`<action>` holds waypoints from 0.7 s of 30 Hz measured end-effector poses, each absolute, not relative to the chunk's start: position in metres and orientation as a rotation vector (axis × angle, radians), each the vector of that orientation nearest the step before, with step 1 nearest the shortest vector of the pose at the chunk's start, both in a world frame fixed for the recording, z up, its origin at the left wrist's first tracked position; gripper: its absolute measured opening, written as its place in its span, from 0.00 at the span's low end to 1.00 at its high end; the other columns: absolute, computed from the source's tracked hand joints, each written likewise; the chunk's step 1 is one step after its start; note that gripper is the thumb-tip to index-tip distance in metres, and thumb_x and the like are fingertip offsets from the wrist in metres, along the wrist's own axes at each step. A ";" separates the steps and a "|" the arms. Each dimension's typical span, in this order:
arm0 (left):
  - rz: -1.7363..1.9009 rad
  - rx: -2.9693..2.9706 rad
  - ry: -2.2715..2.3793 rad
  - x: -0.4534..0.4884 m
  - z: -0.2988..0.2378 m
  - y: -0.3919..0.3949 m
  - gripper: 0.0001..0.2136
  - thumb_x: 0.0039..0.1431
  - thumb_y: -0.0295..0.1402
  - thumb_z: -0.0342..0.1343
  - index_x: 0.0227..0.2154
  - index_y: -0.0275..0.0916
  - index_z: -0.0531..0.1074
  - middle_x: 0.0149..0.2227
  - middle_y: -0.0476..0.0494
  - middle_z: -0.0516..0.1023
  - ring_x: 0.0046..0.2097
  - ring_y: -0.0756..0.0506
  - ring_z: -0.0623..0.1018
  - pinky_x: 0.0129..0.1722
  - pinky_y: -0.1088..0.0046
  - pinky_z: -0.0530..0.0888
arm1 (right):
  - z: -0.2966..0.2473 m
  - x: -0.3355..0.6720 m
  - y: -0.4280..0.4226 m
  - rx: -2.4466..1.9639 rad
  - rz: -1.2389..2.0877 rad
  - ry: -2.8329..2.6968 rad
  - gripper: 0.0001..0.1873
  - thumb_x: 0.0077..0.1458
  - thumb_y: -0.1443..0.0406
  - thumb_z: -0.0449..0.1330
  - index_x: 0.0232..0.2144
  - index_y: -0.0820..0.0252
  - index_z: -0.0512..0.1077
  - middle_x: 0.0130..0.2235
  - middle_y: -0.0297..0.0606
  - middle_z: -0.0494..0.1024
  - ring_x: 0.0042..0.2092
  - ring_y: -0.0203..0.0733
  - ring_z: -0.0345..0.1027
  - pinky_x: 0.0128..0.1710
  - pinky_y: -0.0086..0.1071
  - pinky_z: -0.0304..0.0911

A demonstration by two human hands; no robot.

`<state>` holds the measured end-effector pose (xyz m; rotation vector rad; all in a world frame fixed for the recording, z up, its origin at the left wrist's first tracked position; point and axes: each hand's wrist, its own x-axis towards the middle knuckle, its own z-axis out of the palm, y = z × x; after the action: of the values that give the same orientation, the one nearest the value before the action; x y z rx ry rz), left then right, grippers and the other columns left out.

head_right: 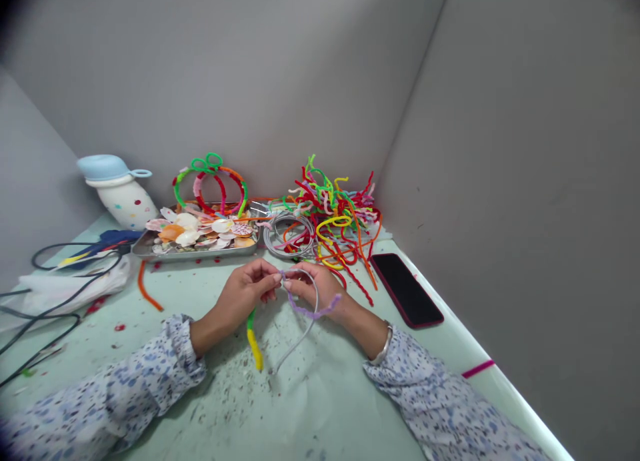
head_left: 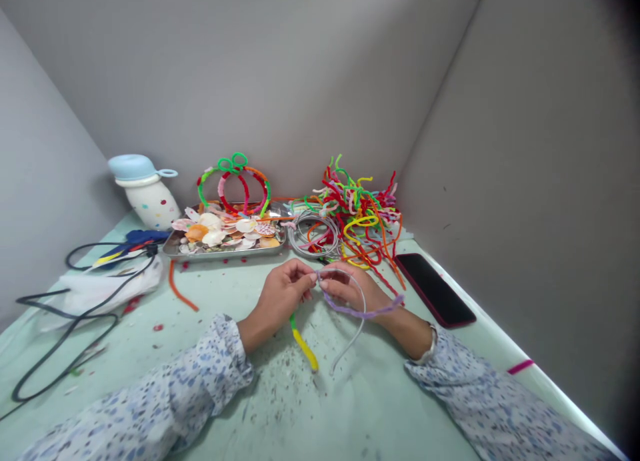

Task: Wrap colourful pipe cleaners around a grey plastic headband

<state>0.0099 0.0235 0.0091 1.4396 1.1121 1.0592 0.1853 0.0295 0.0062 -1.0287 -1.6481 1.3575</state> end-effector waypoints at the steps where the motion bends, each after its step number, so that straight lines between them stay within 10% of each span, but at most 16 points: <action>1: 1.057 1.436 1.109 0.010 0.009 0.023 0.07 0.52 0.34 0.55 0.28 0.35 0.70 0.20 0.51 0.71 0.22 0.52 0.69 0.23 0.78 0.66 | 0.005 0.186 0.030 -1.024 1.340 -1.679 0.12 0.49 0.60 0.61 0.36 0.62 0.71 0.27 0.31 0.71 0.27 0.32 0.62 0.26 0.26 0.56; 21: 1.040 1.326 1.056 0.012 0.008 0.023 0.08 0.51 0.35 0.56 0.27 0.36 0.66 0.20 0.53 0.69 0.20 0.53 0.67 0.22 0.77 0.64 | 0.002 0.189 0.029 -1.050 0.591 -1.850 0.10 0.53 0.64 0.59 0.39 0.58 0.71 0.37 0.38 0.72 0.36 0.39 0.67 0.38 0.33 0.63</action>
<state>0.0123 0.0232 0.0077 1.3256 1.0564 1.0404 0.1889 0.0286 0.0023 -1.0498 -1.8496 0.5907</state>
